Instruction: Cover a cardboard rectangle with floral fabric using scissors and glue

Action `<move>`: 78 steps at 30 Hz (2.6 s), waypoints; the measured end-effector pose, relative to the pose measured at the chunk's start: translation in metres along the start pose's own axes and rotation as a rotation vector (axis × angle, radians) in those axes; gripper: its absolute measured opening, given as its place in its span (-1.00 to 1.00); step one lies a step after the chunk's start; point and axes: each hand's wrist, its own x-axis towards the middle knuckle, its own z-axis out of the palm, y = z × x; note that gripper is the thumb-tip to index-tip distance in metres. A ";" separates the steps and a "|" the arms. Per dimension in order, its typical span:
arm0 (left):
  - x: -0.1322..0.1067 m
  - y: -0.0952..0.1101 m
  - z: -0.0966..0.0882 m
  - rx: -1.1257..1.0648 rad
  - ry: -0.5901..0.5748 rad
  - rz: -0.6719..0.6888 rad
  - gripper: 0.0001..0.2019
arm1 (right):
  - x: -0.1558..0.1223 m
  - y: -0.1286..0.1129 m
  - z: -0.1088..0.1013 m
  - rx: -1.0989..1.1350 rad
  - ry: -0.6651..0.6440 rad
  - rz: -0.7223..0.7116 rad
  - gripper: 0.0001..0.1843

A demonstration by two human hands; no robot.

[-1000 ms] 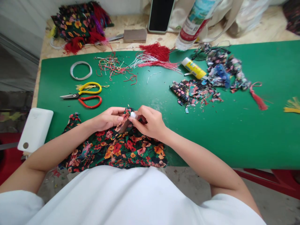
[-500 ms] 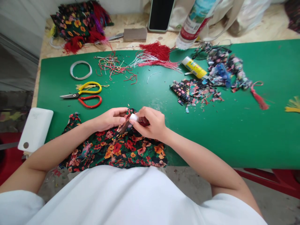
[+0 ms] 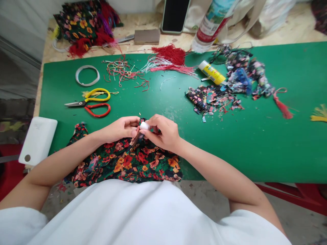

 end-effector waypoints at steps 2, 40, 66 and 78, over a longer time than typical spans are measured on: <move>0.000 0.001 -0.001 0.004 -0.008 -0.020 -0.36 | 0.000 -0.001 -0.001 -0.011 -0.019 0.026 -0.84; -0.002 -0.001 0.002 -0.144 0.040 -0.057 -0.37 | 0.003 0.004 -0.003 -0.097 -0.084 0.102 -0.77; 0.000 0.000 -0.001 -0.030 -0.012 -0.005 -0.36 | 0.003 0.003 -0.002 -0.059 -0.141 0.026 -0.81; -0.002 0.002 -0.001 -0.138 0.009 -0.083 -0.38 | 0.005 0.005 -0.005 -0.160 -0.206 0.106 -0.80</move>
